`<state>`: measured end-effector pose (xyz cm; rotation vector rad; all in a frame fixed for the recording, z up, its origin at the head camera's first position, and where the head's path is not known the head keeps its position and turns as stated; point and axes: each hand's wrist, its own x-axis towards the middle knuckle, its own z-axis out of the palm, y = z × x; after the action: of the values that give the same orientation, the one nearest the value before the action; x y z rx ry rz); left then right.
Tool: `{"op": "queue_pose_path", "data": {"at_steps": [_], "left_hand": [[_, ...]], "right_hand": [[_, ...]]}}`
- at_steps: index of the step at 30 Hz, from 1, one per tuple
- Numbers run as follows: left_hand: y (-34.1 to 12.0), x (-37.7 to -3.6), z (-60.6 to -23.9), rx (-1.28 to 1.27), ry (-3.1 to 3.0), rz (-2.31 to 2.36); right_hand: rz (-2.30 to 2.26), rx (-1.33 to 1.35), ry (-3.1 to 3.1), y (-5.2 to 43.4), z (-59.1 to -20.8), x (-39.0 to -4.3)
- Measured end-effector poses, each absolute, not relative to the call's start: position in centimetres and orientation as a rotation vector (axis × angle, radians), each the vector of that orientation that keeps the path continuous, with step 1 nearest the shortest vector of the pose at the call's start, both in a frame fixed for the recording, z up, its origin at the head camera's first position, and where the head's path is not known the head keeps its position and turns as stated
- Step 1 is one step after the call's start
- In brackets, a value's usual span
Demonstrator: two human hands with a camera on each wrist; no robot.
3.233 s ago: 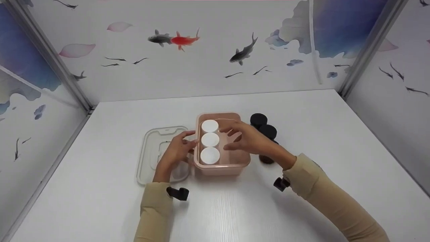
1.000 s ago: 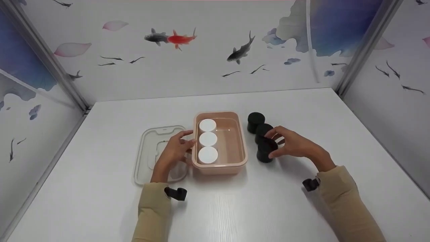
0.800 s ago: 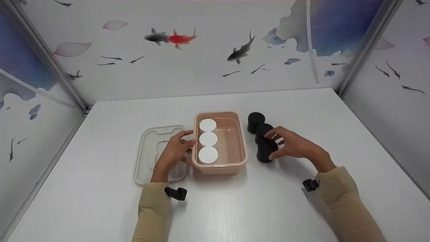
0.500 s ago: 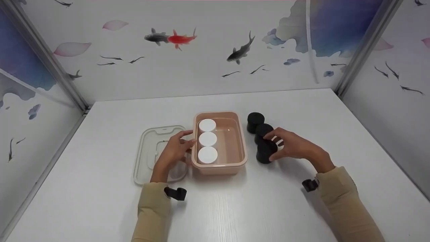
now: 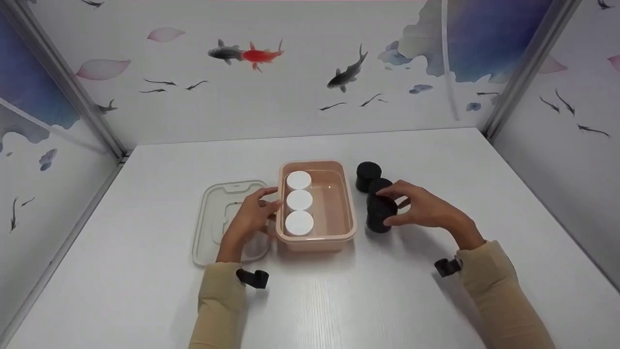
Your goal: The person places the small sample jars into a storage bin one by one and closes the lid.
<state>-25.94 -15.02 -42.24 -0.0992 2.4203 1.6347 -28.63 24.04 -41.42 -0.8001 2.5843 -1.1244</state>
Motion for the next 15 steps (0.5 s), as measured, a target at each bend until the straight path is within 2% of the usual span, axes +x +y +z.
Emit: {"op": "queue_pose_path", "data": {"at_steps": [15], "left_hand": [[-15.0,-25.9,-42.1,-0.118,2.406,1.637]], "right_hand": [[-1.382,-0.701,2.656,21.7,-40.0,-27.5]]}}
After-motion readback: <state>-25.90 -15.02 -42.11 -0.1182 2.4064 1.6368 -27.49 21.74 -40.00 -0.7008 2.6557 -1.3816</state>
